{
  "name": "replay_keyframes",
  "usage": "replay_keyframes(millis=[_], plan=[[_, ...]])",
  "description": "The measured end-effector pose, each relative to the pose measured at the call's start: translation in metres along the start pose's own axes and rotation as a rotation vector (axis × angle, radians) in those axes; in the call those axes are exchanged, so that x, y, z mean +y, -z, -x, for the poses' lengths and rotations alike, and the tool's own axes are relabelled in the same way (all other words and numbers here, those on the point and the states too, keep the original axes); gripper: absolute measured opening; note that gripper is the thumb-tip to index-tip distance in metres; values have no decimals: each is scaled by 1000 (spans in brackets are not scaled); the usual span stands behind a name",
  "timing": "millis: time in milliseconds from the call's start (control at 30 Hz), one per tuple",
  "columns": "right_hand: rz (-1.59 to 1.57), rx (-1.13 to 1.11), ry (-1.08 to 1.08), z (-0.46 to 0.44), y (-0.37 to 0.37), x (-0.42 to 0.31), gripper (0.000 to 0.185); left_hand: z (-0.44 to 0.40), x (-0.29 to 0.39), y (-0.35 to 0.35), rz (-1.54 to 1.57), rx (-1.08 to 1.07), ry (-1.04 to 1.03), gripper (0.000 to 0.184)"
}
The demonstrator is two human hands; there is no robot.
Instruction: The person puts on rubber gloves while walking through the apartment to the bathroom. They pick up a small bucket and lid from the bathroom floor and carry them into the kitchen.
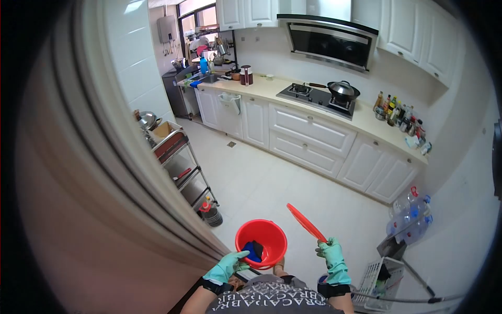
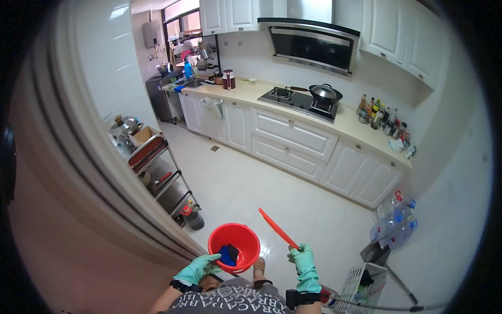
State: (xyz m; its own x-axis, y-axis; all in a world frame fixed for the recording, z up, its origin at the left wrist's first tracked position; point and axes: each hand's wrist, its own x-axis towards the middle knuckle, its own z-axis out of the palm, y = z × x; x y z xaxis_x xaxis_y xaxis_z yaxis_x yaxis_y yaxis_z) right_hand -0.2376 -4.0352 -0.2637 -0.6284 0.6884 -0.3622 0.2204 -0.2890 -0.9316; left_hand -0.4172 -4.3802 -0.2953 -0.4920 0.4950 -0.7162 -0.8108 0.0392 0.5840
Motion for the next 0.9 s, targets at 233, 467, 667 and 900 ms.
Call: replay_keyframes(millis=[233, 467, 667, 900], plan=[[319, -158, 114, -243, -85, -113, 28, -133, 154, -17, 216, 193, -156, 28], [503, -240, 297, -451, -226, -191, 26, -245, 328, 4, 340, 353, -198, 31], [385, -178, 215, -598, -334, -240, 29, -372, 489, 45, 301, 423, -207, 31], [245, -63, 295, -767, -421, -308, 26, -462, 691, 49, 263, 350, -281, 32]])
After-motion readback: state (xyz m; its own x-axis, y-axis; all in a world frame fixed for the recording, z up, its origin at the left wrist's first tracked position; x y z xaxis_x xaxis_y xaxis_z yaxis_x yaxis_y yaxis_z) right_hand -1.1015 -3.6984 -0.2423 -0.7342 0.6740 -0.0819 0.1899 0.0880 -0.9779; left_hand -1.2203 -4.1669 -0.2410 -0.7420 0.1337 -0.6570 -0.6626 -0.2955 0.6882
